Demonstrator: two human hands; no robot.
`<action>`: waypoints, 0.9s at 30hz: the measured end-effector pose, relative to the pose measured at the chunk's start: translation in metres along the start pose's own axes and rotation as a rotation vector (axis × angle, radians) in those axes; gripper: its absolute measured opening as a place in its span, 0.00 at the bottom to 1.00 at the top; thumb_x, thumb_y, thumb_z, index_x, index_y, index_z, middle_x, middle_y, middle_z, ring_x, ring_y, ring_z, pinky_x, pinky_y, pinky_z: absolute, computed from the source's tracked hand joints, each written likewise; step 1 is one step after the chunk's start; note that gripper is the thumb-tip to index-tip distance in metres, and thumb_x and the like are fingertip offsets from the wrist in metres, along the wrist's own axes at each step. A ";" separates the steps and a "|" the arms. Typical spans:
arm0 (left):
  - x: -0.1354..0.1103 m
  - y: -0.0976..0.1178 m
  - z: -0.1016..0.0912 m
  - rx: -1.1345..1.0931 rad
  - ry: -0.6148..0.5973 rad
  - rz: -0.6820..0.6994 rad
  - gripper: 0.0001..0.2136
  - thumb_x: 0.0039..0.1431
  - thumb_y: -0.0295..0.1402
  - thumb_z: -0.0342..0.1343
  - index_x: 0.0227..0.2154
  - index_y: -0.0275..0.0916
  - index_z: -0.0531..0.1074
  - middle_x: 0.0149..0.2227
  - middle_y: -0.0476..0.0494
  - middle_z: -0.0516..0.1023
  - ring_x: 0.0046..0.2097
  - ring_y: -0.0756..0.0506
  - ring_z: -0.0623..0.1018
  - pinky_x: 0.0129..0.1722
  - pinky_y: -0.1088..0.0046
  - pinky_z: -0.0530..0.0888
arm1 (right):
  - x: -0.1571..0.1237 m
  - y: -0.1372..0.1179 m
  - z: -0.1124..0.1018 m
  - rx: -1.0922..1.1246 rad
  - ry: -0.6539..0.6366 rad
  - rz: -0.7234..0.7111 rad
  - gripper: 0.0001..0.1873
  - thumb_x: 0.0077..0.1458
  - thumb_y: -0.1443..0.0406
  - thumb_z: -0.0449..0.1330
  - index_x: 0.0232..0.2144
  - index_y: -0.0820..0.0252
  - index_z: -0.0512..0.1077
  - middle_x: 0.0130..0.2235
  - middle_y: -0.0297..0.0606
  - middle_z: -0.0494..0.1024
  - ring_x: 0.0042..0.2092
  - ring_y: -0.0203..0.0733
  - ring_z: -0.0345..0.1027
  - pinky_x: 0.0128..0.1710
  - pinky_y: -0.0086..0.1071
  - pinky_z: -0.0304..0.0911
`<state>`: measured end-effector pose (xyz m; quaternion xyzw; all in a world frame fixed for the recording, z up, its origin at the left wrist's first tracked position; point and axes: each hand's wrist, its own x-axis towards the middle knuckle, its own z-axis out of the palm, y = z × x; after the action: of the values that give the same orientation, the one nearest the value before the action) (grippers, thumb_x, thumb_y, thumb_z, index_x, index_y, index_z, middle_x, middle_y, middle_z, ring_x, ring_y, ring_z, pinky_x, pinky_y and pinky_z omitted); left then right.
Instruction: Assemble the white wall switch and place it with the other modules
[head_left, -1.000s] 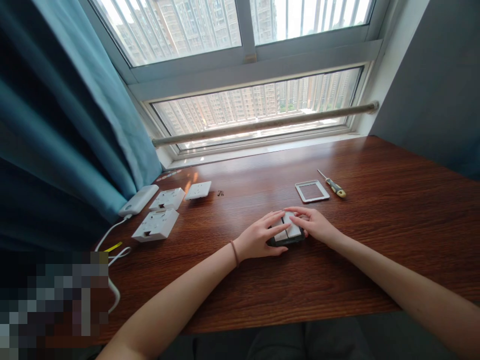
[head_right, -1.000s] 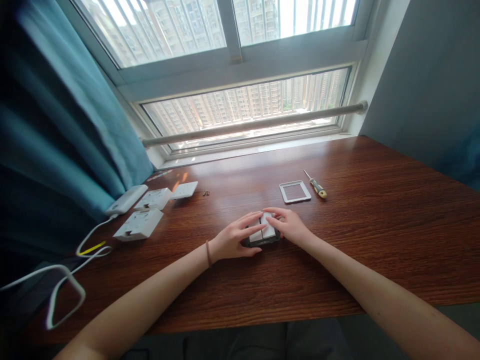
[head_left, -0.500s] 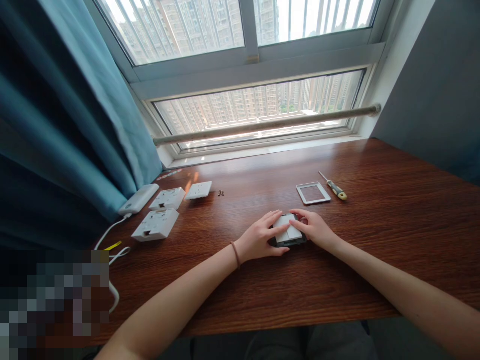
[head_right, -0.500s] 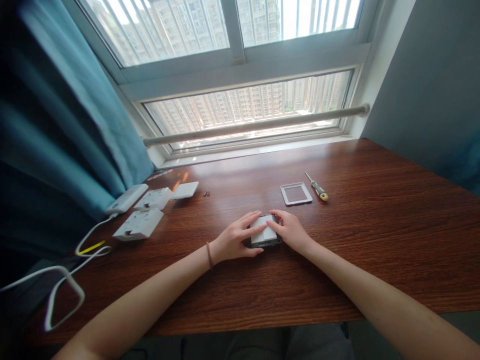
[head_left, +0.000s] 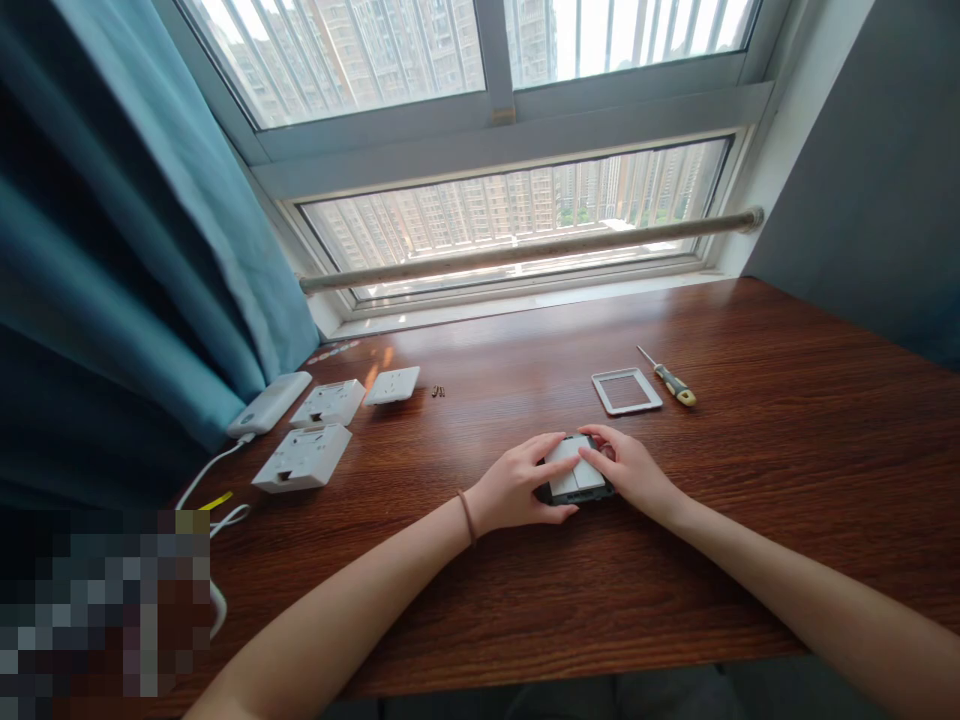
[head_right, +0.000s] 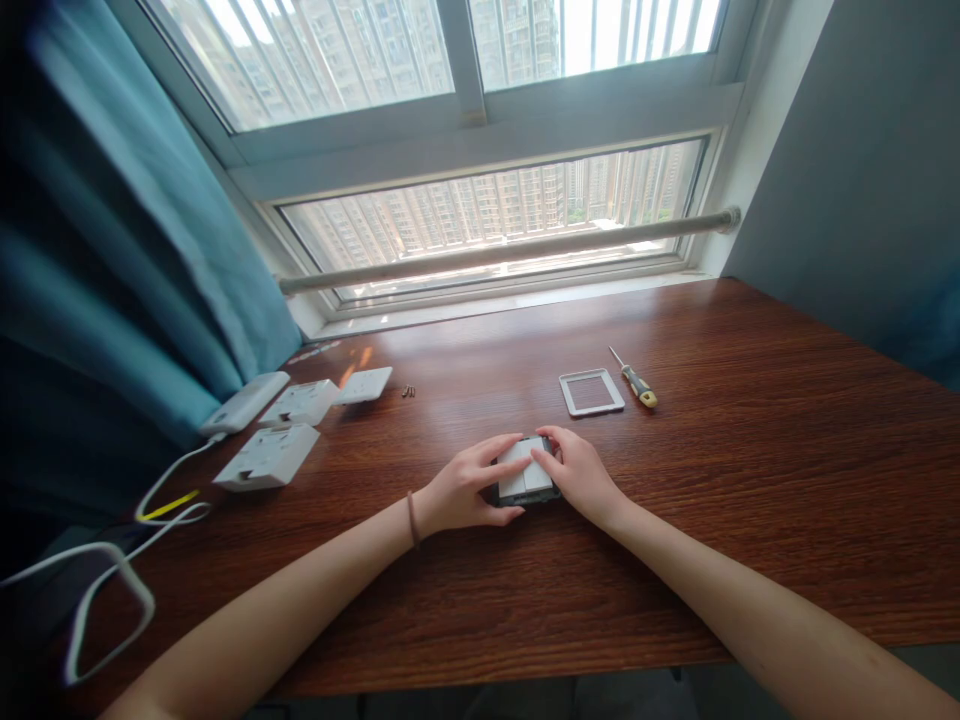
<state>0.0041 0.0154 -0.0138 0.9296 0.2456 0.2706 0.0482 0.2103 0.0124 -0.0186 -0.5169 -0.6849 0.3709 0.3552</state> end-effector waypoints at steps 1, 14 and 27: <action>0.000 0.000 0.000 0.000 0.003 0.002 0.26 0.48 0.46 0.57 0.49 0.38 0.67 0.53 0.29 0.66 0.54 0.38 0.68 0.51 0.60 0.69 | 0.000 0.001 0.000 -0.010 0.010 -0.004 0.19 0.52 0.59 0.54 0.45 0.64 0.68 0.37 0.42 0.74 0.36 0.42 0.68 0.36 0.33 0.64; -0.001 0.002 0.001 -0.037 0.013 -0.017 0.25 0.46 0.43 0.59 0.48 0.39 0.68 0.53 0.30 0.66 0.54 0.37 0.68 0.51 0.59 0.69 | 0.002 -0.001 -0.007 0.223 -0.249 0.106 0.38 0.43 0.60 0.62 0.55 0.69 0.56 0.41 0.45 0.71 0.36 0.42 0.67 0.29 0.31 0.64; -0.002 0.004 -0.002 -0.060 -0.056 -0.064 0.26 0.49 0.44 0.57 0.51 0.38 0.65 0.57 0.30 0.62 0.58 0.37 0.64 0.55 0.57 0.65 | 0.000 0.000 -0.005 0.184 -0.217 0.007 0.32 0.45 0.63 0.61 0.53 0.61 0.59 0.42 0.42 0.70 0.32 0.36 0.67 0.27 0.29 0.64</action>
<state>0.0036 0.0114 -0.0125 0.9266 0.2655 0.2501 0.0913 0.2149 0.0133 -0.0164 -0.4412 -0.6807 0.4872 0.3235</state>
